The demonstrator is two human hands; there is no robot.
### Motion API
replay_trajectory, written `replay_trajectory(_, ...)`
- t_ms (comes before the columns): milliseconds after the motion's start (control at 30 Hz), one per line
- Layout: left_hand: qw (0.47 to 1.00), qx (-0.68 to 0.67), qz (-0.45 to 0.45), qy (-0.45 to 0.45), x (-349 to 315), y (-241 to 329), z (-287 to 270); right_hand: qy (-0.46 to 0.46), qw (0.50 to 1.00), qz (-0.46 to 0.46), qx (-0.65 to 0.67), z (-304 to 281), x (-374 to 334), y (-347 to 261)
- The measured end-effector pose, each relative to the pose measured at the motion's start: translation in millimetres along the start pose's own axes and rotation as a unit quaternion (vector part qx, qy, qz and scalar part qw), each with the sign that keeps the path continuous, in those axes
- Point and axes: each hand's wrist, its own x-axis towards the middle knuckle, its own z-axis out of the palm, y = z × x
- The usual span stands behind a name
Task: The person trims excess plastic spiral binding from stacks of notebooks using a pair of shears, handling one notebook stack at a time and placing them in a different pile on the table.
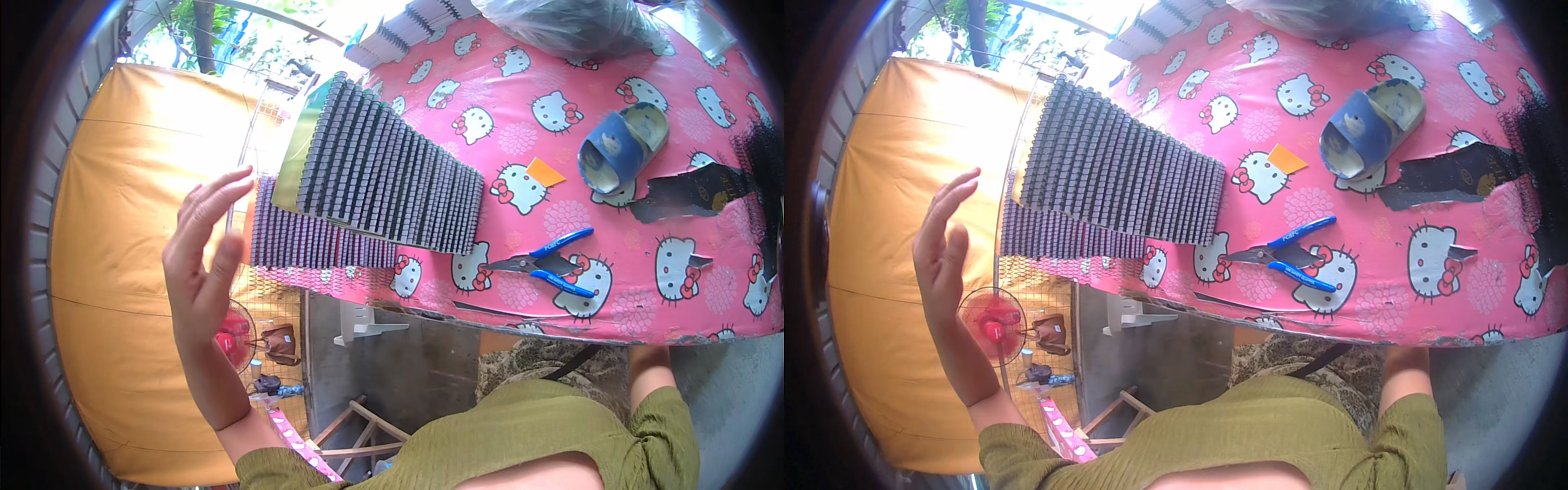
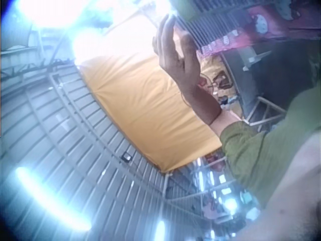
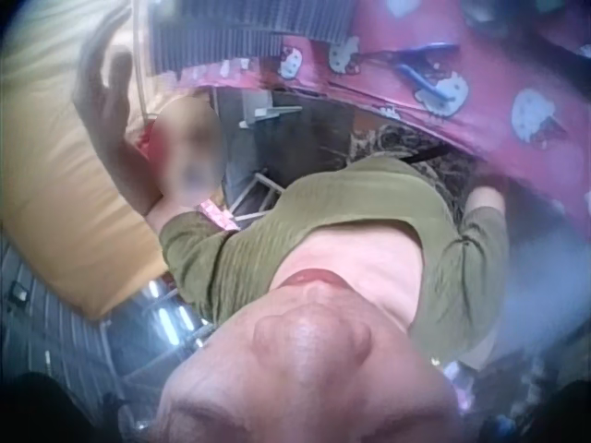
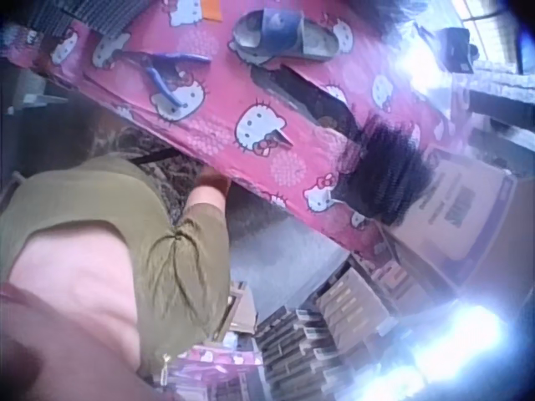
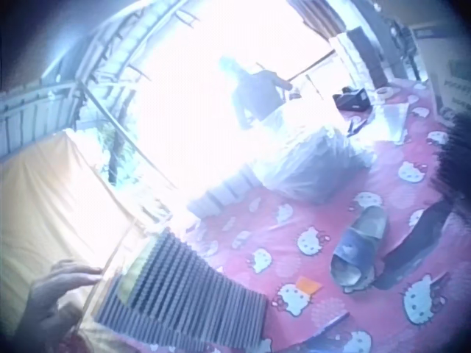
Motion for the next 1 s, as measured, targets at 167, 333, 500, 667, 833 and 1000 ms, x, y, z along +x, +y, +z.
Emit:
replay_trajectory(167, 0.969, 0.180, 0.110, -0.131, 22, 26, 5, -0.024, 1.000, 0.012, -0.008, 3, -11, -4)
replay_trajectory(333, 0.918, 0.315, 0.156, -0.184, 37, 45, 37, -0.093, 0.994, -0.051, 0.016, -44, -73, -53)
replay_trajectory(500, 0.872, 0.376, 0.243, -0.199, 47, 32, 53, -0.197, 0.947, -0.253, 0.005, -181, -203, -131)
replay_trajectory(667, 0.861, 0.352, 0.279, -0.239, 57, 23, 61, 0.107, 0.869, -0.445, 0.187, -284, -223, -187)
replay_trajectory(833, 0.866, 0.322, 0.305, -0.231, 63, 10, 63, 0.175, 0.849, -0.498, 0.018, -275, -159, -241)
replay_trajectory(1000, 0.878, 0.297, 0.310, -0.212, 59, 1, 63, 0.217, 0.839, -0.497, -0.048, -252, -141, -243)
